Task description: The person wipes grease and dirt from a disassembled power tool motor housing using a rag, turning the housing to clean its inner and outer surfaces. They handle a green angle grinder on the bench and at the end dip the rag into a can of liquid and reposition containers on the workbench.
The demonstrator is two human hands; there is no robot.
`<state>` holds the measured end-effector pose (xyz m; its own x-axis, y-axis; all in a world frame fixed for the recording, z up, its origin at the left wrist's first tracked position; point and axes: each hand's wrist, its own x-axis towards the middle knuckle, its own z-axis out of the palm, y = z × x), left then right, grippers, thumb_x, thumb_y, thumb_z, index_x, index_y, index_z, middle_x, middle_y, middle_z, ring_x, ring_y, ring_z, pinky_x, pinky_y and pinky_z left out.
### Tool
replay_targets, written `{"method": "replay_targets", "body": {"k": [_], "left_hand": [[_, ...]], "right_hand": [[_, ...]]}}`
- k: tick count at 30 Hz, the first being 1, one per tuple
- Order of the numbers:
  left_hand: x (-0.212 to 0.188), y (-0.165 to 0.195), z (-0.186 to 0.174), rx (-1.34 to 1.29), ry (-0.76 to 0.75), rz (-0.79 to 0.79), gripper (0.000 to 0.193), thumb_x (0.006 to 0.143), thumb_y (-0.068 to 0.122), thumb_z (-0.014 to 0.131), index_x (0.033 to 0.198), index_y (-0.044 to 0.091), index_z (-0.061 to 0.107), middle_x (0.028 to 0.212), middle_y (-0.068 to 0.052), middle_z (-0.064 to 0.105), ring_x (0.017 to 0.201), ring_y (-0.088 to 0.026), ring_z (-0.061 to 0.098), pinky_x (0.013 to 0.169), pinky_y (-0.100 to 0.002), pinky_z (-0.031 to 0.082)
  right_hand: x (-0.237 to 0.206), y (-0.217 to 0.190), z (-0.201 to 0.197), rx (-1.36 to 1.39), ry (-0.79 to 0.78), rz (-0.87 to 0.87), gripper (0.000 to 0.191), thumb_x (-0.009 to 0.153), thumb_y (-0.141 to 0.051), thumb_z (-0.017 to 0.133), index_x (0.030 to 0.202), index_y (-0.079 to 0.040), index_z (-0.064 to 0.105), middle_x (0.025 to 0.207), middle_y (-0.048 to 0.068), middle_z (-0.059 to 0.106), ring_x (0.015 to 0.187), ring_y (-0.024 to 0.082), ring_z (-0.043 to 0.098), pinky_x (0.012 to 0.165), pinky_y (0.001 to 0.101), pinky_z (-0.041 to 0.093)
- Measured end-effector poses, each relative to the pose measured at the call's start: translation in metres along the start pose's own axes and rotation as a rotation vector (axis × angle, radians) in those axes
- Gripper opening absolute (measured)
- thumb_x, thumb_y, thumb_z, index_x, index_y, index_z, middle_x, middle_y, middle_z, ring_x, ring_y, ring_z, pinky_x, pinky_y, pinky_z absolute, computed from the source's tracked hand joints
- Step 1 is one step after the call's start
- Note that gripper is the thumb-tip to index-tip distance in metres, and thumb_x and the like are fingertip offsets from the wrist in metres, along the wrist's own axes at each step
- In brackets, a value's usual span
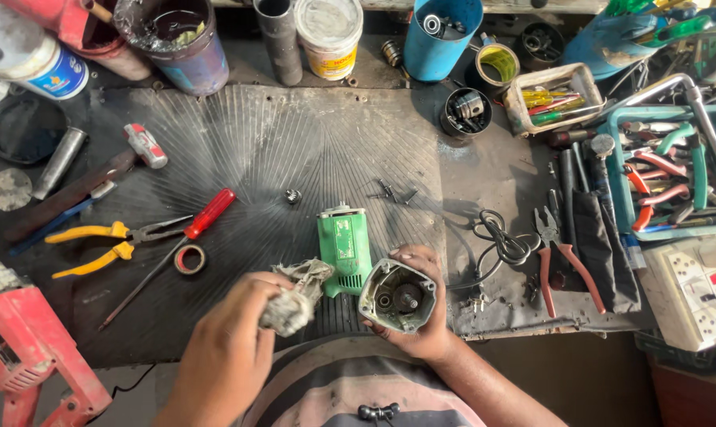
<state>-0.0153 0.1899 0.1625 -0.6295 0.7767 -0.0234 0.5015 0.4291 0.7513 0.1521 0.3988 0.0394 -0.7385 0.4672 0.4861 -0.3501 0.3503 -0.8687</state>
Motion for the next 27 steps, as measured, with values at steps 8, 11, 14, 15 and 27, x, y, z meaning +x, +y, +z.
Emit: {"method": "replay_targets", "body": {"k": [8,11,14,15,27], "left_hand": [[-0.010,0.004,-0.008,-0.555,-0.151,0.006,0.032,0.095,0.011,0.048,0.126,0.002,0.051,0.121,-0.016,0.057,0.114,-0.033,0.055,0.099,-0.037,0.046],[-0.003,0.007,0.000,-0.073,-0.035,0.037,0.021,0.095,0.015,0.057,0.113,0.005,0.060,0.117,-0.012,0.059,0.109,-0.033,0.058,0.093,-0.041,0.048],[0.001,0.008,0.011,0.320,0.072,0.051,0.022,0.087,0.018,0.069,0.103,0.004,0.063,0.115,-0.013,0.059,0.104,-0.035,0.059,0.086,-0.044,0.051],[0.002,0.009,0.014,0.400,0.092,0.028,0.023,0.085,0.020,0.070,0.100,0.003,0.064,0.114,-0.013,0.059,0.102,-0.035,0.059,0.085,-0.045,0.052],[0.000,0.004,0.029,0.223,0.219,0.684,0.034,0.090,0.040,0.066,0.117,0.017,0.065,0.122,0.002,0.067,0.115,-0.024,0.054,0.091,-0.046,0.038]], "right_hand": [[0.011,-0.008,0.006,-0.112,-0.045,0.000,0.090,0.074,-0.020,0.094,0.146,-0.008,0.041,0.138,0.016,0.046,0.133,0.029,0.048,0.111,0.0417,0.047],[0.014,-0.015,0.011,-0.138,-0.046,0.065,0.090,0.073,-0.017,0.094,0.145,-0.007,0.041,0.137,0.017,0.045,0.130,0.030,0.051,0.109,0.0408,0.049],[0.018,-0.021,0.015,-0.247,-0.059,0.050,0.090,0.071,-0.015,0.095,0.144,-0.006,0.042,0.135,0.018,0.045,0.128,0.031,0.052,0.107,0.0405,0.050],[0.019,-0.023,0.016,-0.305,-0.069,0.025,0.090,0.070,-0.015,0.095,0.143,-0.006,0.043,0.134,0.018,0.046,0.128,0.032,0.052,0.107,0.0406,0.049],[0.021,-0.027,0.012,-0.155,-0.201,0.081,0.087,0.063,-0.008,0.088,0.141,-0.004,0.049,0.133,0.018,0.051,0.128,0.035,0.054,0.110,0.0437,0.046]]}}
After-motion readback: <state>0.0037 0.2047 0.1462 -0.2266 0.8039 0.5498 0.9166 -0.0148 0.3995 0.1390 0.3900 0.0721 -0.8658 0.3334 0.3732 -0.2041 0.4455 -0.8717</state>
